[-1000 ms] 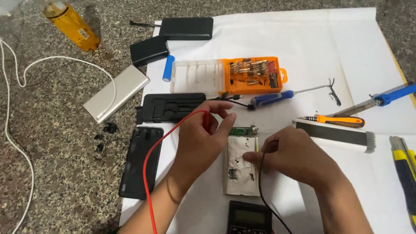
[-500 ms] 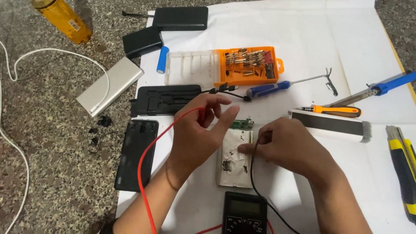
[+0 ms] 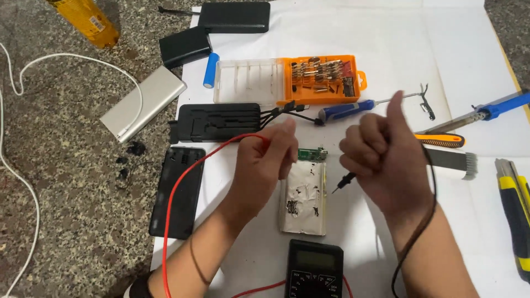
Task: Using a digital multimeter to measure the voltage of a lithium-ion battery on a repair bench.
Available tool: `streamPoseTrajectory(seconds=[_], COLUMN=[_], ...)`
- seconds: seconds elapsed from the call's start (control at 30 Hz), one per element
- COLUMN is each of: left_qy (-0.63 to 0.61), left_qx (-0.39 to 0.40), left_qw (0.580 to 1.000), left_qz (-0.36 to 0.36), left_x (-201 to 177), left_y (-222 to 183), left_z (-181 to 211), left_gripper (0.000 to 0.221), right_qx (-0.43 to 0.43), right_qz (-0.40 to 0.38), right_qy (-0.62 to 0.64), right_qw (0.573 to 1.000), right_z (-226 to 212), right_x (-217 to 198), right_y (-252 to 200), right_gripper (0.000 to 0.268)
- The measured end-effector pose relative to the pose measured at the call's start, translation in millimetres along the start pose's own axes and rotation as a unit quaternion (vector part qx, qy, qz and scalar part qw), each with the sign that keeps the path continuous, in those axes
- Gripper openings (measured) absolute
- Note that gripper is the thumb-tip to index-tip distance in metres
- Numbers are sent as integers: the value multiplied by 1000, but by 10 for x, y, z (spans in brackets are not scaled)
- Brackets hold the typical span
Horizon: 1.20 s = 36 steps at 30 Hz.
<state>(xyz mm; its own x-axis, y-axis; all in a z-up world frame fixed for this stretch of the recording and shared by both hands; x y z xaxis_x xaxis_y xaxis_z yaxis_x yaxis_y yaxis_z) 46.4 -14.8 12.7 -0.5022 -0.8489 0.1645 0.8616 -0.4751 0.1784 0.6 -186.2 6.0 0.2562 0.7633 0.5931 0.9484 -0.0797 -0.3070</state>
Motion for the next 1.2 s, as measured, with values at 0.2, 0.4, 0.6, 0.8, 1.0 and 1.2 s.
streamPoseTrajectory(seconds=[0.2,0.4,0.6,0.8,1.0,1.2], left_qy=[179,368,418,470,554,605], left_qx=[123,272,139,198,168,115], left_qw=[972,858,855,833,800,787], left_qz=[-86,-233,-273,-215,-159,-49], left_x=[39,118,94,184,309,456], left_y=[-128,-935,-1475,-1620,-1823,-2000], left_z=[374,618,446,344,162,-61], left_gripper=[26,16,19,17,11,27], right_qx=[119,146,214,222,208,218], right_qz=[-37,-231,-252,-239,-243,-207], right_qy=[-32,-476,-676,-723,-729,-769], right_qw=[992,836,659,609,605,564], right_z=[159,246,351,448,447,414], right_x=[-52,59,244,425,407,445], right_y=[105,-187,-368,-485,-503,-575], right_gripper=[62,36,46,40,40,36])
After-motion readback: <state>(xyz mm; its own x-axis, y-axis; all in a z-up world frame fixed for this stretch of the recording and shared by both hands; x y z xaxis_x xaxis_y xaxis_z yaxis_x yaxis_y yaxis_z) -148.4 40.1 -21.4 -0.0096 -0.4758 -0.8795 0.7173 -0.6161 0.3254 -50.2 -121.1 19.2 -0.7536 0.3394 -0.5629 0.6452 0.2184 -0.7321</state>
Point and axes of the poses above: each hand's wrist, its own y-axis towards the middle knuckle, its own x-axis out of the palm, z = x × y, the point moved 4 cm from there along y, towards the middle knuckle, and after that the axes turned 8 degrees about x, right-handed, at the moved point
